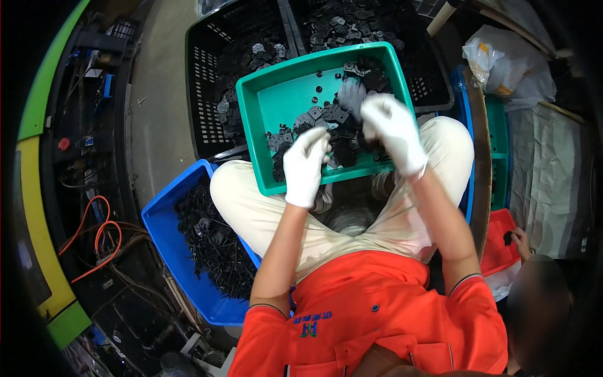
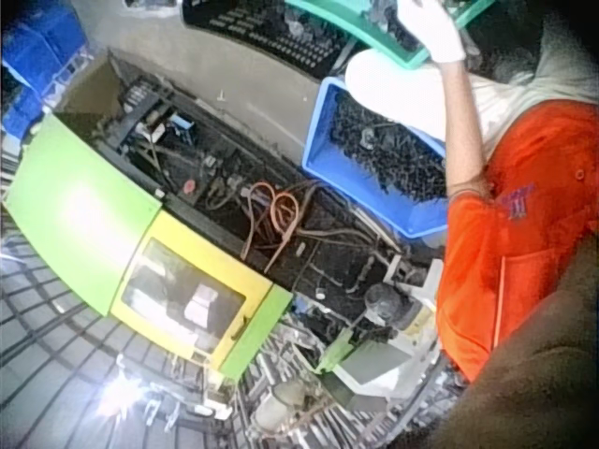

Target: Inspecting, sorting, and assembling small plastic components at a manufacturing workstation.

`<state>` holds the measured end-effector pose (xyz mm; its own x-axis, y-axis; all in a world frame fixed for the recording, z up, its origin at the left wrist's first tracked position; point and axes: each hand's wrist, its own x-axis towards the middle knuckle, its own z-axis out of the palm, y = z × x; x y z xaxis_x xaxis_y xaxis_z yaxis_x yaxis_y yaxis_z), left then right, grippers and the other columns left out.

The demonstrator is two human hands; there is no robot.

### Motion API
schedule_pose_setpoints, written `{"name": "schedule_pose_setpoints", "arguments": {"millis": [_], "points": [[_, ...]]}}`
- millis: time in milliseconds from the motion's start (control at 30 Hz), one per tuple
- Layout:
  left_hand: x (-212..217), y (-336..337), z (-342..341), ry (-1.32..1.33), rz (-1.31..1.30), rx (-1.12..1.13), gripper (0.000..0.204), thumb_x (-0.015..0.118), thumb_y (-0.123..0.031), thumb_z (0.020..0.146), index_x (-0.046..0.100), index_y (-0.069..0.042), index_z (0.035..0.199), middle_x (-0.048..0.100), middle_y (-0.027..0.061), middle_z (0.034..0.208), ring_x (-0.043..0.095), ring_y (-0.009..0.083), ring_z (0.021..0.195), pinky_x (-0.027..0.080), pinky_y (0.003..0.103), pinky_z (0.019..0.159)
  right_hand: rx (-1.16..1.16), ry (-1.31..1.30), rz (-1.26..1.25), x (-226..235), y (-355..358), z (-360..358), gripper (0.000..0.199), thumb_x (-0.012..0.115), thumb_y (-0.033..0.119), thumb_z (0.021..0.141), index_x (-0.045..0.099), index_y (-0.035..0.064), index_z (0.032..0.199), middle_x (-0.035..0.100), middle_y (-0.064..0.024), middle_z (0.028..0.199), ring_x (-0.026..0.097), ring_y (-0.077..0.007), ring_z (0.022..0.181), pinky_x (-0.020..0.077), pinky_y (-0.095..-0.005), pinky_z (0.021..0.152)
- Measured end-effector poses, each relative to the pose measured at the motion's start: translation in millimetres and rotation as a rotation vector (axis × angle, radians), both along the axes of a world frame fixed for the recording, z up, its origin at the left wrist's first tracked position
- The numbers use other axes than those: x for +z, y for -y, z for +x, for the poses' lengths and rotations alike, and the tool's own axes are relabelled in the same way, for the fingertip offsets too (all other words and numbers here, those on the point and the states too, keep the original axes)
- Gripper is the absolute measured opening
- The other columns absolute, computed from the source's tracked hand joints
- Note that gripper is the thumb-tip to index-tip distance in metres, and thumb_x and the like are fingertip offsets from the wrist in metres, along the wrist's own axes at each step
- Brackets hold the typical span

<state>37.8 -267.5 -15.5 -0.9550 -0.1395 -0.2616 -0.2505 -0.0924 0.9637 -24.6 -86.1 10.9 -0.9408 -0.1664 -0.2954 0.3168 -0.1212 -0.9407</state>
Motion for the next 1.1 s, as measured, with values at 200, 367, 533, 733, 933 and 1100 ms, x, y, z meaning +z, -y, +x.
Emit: {"name": "schedule_pose_setpoints", "arguments": {"millis": [200,367,533,733,933,1100], "points": [[-25,3,-61,-0.378,-1.13,-0.401,0.032,0.066,-0.008,0.077,0.065,-0.011,0.109,0.062,0.0108,0.104,0.064,0.0274,0.085,0.052,0.037,0.077,-0.093,-0.055,0.223,1,-5,-94,0.046,0.057,0.033,0.093,0.051,-0.0024,0.122,0.06,-0.0072,0.098,0.059,-0.012,0.079,0.0502,-0.0243,0.068],[-36,2,-74,-0.333,-1.273,-0.547,0.024,0.066,-0.01,0.077,0.066,-0.012,0.1,0.063,0.008,0.104,0.063,0.0314,0.088,0.052,0.04,0.076,0.259,-0.135,0.592,-37,-1,-42,0.032,0.051,0.024,0.093,0.055,-0.0007,0.114,0.063,-0.009,0.079,0.059,-0.0135,0.067,0.0493,-0.027,0.058],[-24,1,-62,-0.697,-1.138,-0.357,0.022,0.064,-0.011,0.077,0.064,-0.011,0.1,0.064,0.0076,0.098,0.064,0.0274,0.085,0.052,0.039,0.072,0.137,0.23,0.158,-40,12,-5,0.038,0.055,0.031,0.093,0.056,-0.0031,0.111,0.061,-0.008,0.088,0.063,-0.0149,0.071,0.0531,-0.0277,0.058],[5,-14,-30,-0.614,-0.739,-0.066,0.035,0.061,0.004,0.079,0.06,-0.003,0.113,0.062,0.0143,0.109,0.065,0.0235,0.092,0.054,0.031,0.076,-0.018,0.233,-0.179,-16,11,27,0.032,0.06,0.014,0.09,0.055,-0.0046,0.115,0.063,-0.0067,0.095,0.063,-0.0119,0.074,0.0531,-0.0232,0.064],[20,-21,-13,-0.037,0.224,0.039,0.043,0.061,-0.003,0.089,0.046,0.009,0.127,0.06,0.0167,0.114,0.062,0.0166,0.094,0.051,0.026,0.078,-0.081,0.155,-0.208,-6,8,44,0.027,0.06,0.011,0.09,0.058,-0.0018,0.114,0.064,-0.0054,0.098,0.063,-0.0114,0.08,0.0533,-0.0244,0.071],[21,-28,-6,-0.056,0.284,0.011,0.046,0.064,-0.004,0.086,0.047,0.008,0.127,0.062,0.0154,0.113,0.061,0.0159,0.096,0.05,0.026,0.078,-0.068,0.155,-0.219,-1,11,51,0.027,0.061,0.01,0.089,0.059,-0.0014,0.113,0.065,-0.0055,0.097,0.063,-0.0111,0.08,0.0534,-0.0248,0.071]]}}
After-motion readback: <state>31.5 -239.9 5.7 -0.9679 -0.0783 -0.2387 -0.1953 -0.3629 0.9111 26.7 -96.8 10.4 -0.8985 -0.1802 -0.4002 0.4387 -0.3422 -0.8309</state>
